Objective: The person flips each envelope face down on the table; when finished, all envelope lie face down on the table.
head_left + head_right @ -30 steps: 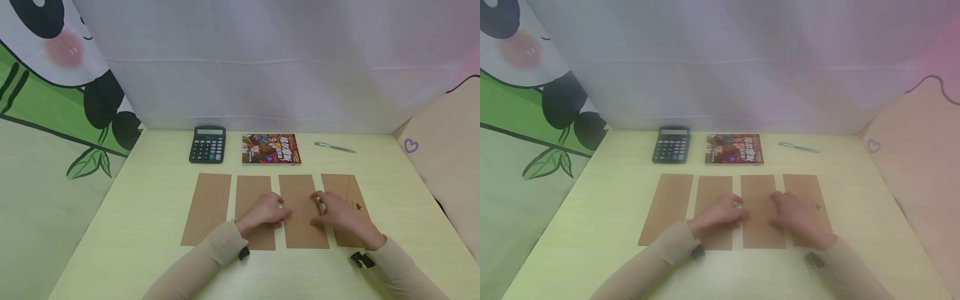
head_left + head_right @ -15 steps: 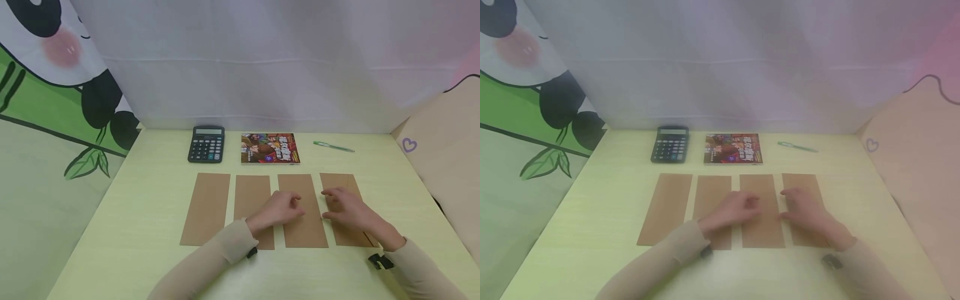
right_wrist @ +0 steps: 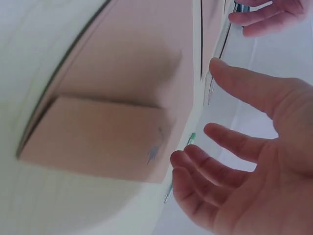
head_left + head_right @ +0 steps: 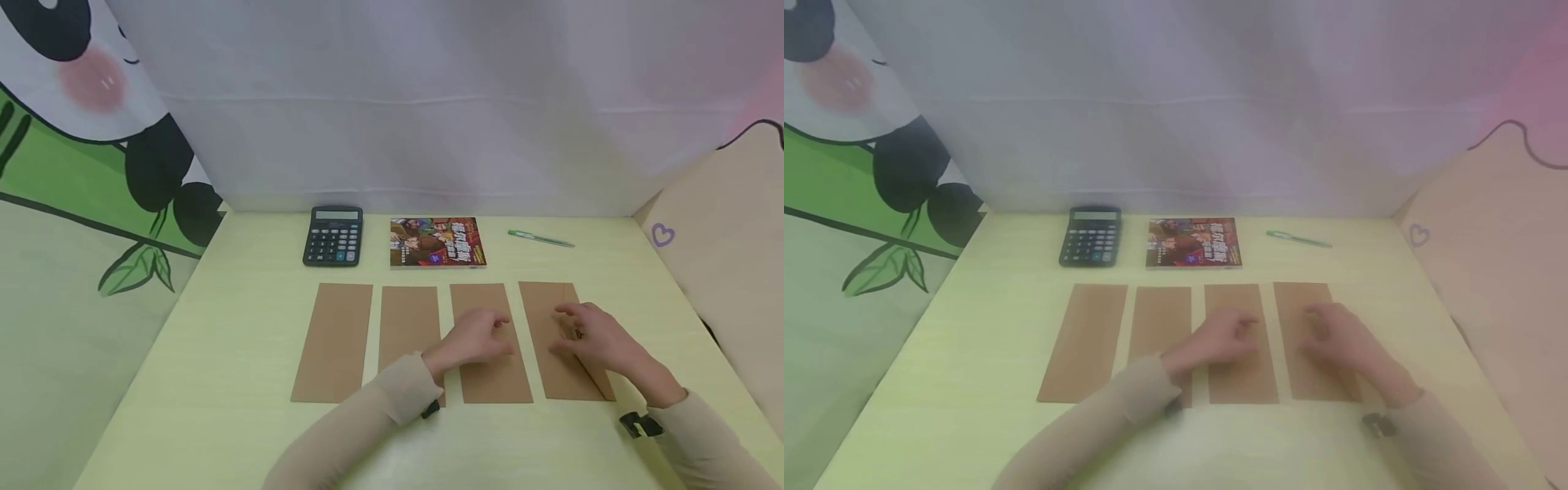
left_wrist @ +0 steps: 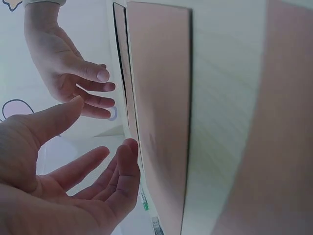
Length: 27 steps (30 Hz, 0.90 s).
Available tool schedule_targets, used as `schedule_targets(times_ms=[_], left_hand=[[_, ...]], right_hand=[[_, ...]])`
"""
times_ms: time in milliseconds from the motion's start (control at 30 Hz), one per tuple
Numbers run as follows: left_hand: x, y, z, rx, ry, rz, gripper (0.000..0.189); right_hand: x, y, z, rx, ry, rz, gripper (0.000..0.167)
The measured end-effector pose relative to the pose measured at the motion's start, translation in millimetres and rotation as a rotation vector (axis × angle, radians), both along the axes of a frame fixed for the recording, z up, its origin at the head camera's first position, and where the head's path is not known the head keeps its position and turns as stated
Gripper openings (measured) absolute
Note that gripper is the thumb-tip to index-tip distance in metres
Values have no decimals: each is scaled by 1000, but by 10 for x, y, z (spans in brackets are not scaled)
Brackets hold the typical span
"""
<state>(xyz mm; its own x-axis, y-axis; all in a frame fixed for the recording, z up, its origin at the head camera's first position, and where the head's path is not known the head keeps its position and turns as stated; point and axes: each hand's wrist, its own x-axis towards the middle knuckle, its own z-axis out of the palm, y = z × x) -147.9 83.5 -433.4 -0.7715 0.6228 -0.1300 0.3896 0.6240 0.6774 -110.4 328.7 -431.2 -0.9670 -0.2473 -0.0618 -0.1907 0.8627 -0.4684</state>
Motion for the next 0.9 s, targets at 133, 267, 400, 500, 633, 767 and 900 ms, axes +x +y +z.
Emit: schedule_targets(times_ms=[133, 267, 400, 500, 633, 767, 900], left_hand=[[13, 135, 39, -105, 60, -49, 54], [39, 280, 57, -152, 90, -69, 54], [68, 401, 50, -156, 75, -61, 54], [88, 495, 38, -175, 73, -80, 42], [113, 608, 10, -223, 120, -109, 30], [123, 680, -15, -239, 130, -102, 34], [99, 709, -51, -239, 137, -89, 32]], right_hand=[[-7, 69, -1, 17, -67, -57, 79], [-3, 144, 2, 13, -116, -111, 86], [-18, 200, -26, 23, -119, -120, 85], [-29, 237, -39, 30, -134, -139, 84], [-32, 271, -31, 57, -172, -181, 85], [-22, 298, -29, 87, -191, -214, 84], [-17, 319, -39, 97, -199, -232, 83]])
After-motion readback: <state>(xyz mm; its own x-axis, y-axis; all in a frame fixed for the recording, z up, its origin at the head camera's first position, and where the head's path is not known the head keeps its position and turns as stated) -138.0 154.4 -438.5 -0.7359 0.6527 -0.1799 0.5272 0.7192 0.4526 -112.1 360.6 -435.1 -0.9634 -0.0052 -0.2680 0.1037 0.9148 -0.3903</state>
